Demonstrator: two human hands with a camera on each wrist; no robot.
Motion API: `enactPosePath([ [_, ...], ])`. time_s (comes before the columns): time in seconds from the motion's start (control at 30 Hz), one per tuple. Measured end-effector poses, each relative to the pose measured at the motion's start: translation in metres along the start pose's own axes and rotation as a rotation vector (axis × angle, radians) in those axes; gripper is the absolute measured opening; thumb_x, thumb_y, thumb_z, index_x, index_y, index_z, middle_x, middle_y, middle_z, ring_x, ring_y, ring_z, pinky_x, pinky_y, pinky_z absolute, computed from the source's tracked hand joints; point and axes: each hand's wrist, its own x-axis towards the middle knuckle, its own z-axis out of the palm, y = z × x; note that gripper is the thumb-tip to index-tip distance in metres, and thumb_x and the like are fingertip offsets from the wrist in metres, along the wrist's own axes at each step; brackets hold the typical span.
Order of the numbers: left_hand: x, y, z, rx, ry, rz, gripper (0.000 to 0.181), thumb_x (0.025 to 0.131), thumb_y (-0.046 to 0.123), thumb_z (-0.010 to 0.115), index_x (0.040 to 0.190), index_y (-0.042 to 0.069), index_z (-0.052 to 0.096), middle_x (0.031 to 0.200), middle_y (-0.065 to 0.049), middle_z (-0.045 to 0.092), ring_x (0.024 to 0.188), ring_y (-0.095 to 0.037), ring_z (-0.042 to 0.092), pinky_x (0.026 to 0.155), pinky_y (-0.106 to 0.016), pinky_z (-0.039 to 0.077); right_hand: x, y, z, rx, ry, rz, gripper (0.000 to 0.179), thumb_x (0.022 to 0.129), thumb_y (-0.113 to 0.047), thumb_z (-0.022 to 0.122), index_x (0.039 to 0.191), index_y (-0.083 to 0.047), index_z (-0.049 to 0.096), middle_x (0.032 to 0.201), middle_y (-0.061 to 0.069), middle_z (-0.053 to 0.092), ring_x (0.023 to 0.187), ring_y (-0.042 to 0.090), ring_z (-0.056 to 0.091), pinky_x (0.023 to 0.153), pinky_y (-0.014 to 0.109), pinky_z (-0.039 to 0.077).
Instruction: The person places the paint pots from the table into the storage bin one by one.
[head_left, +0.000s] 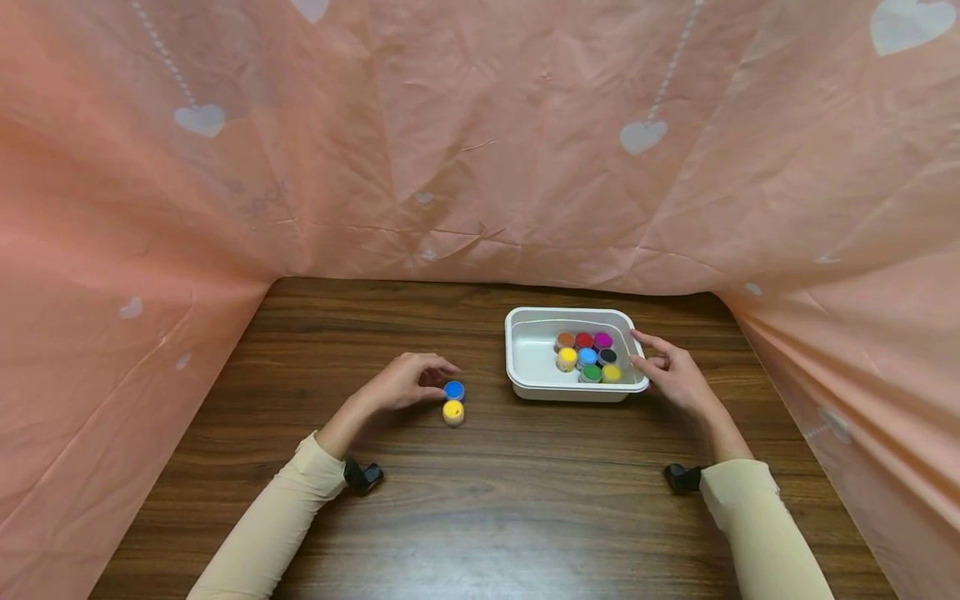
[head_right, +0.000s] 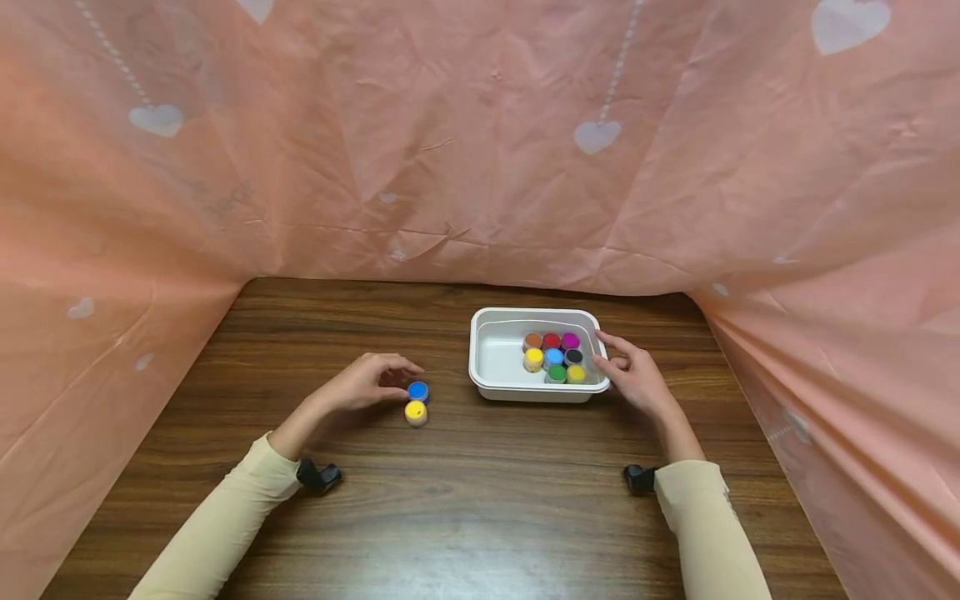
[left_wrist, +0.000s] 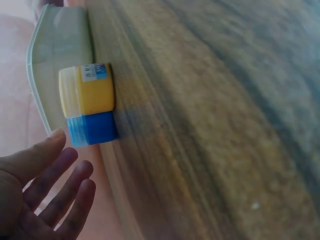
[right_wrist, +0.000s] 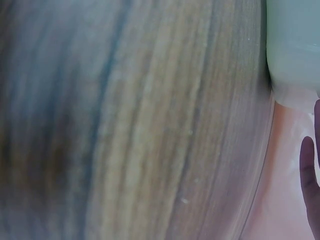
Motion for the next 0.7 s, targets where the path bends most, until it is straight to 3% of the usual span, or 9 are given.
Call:
enactPosePath([
  [0.43,0.0056,-0.0058,0.0086,0.029,-0.096,0.01,0.036,0.097,0.018,0.075,0.132,0.011,0.07,0.126,-0.004,0.071,0.111,-0.018,0.069,0.097,-0.039,0.056,-0.0002,-0.001,-0.0006,-0.002,0.002,0.0,0.059,0.108,-0.024,0.058,0.16,-0.007,0.038,0.095,0.03,0.074,0.069,0.006,0.064,0.063,0.031,0.058],
  [0.7,0.0075,-0.0062,0.0099,0.032,-0.101,0.008,0.033,0.097,0.018,0.074,0.129,0.01,0.071,0.12,-0.004,0.072,0.105,-0.017,0.069,0.093,-0.036,0.057,-0.0003,-0.0014,0.0002,-0.009,0.01,-0.006,0.059,0.107,-0.027,0.06,0.159,-0.007,0.04,0.091,0.024,0.075,0.069,0.007,0.064,0.063,0.03,0.057],
])
